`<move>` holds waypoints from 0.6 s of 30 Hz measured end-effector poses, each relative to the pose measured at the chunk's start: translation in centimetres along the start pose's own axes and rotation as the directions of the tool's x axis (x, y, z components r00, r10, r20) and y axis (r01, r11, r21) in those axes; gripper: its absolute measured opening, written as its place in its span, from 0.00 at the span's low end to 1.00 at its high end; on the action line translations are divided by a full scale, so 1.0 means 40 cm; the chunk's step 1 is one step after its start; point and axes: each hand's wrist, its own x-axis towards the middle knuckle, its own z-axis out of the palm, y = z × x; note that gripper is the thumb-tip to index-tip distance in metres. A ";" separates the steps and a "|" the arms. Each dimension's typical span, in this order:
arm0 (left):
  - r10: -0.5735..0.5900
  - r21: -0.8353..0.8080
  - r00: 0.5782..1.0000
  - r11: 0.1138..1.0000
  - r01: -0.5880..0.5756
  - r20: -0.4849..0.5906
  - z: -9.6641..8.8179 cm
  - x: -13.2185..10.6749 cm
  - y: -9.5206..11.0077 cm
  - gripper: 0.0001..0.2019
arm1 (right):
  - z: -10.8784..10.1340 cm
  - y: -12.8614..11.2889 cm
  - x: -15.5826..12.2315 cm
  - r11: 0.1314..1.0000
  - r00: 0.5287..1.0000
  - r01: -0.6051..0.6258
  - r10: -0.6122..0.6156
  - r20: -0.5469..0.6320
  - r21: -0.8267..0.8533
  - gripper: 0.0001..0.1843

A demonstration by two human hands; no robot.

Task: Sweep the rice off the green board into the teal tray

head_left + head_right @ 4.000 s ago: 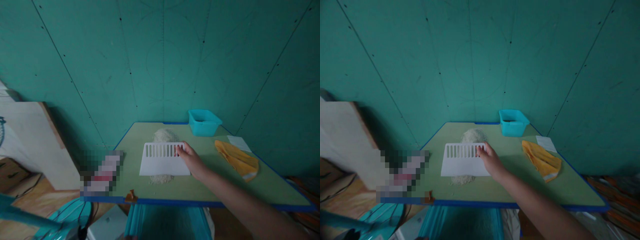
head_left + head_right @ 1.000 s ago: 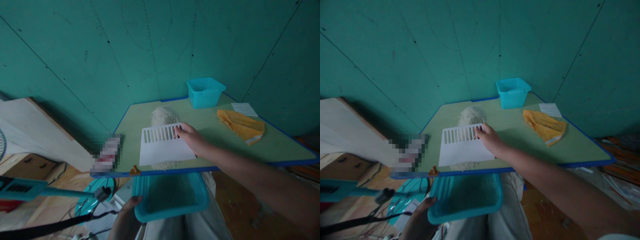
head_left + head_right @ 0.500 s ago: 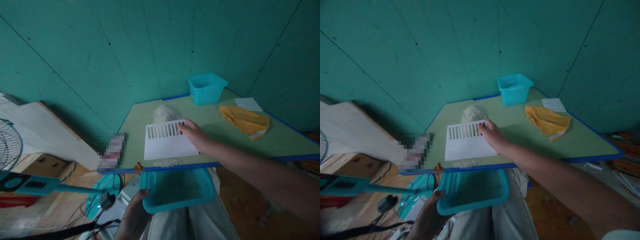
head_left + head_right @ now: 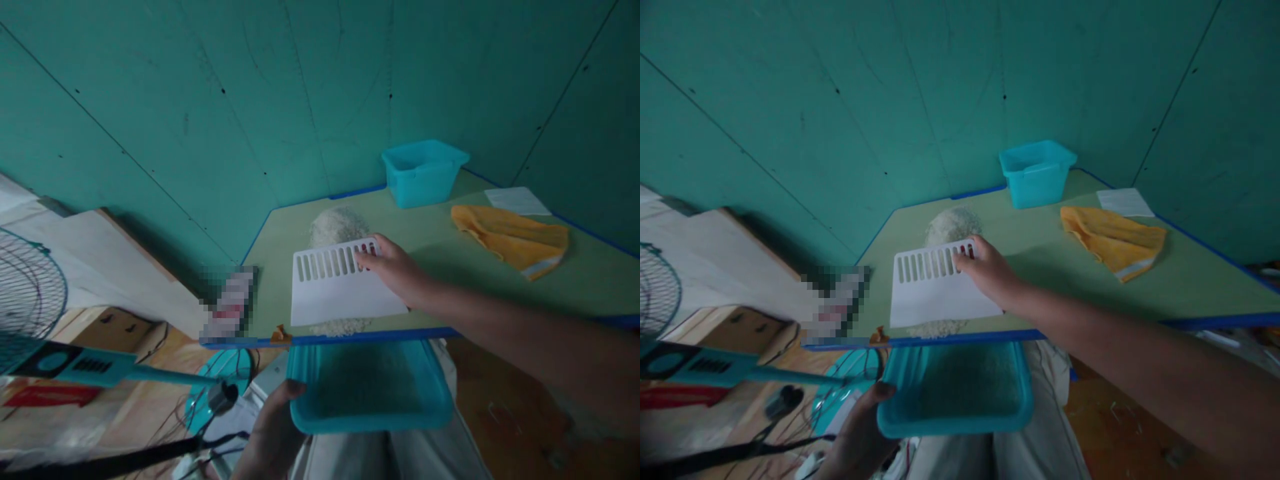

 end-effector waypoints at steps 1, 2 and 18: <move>0.002 0.001 1.000 1.000 -0.002 0.010 0.000 0.000 0.003 0.14 | -0.003 0.001 -0.003 1.000 1.000 -0.003 0.003 -0.005 -0.001 0.07; -0.007 0.001 1.000 1.000 0.007 0.022 0.001 -0.001 0.007 0.14 | -0.007 0.002 -0.006 1.000 1.000 -0.002 0.002 -0.003 -0.009 0.07; -0.147 -0.024 0.978 0.989 0.145 -0.146 0.005 0.008 0.025 0.15 | -0.044 -0.020 -0.036 0.997 0.998 -0.052 0.053 0.032 -0.054 0.09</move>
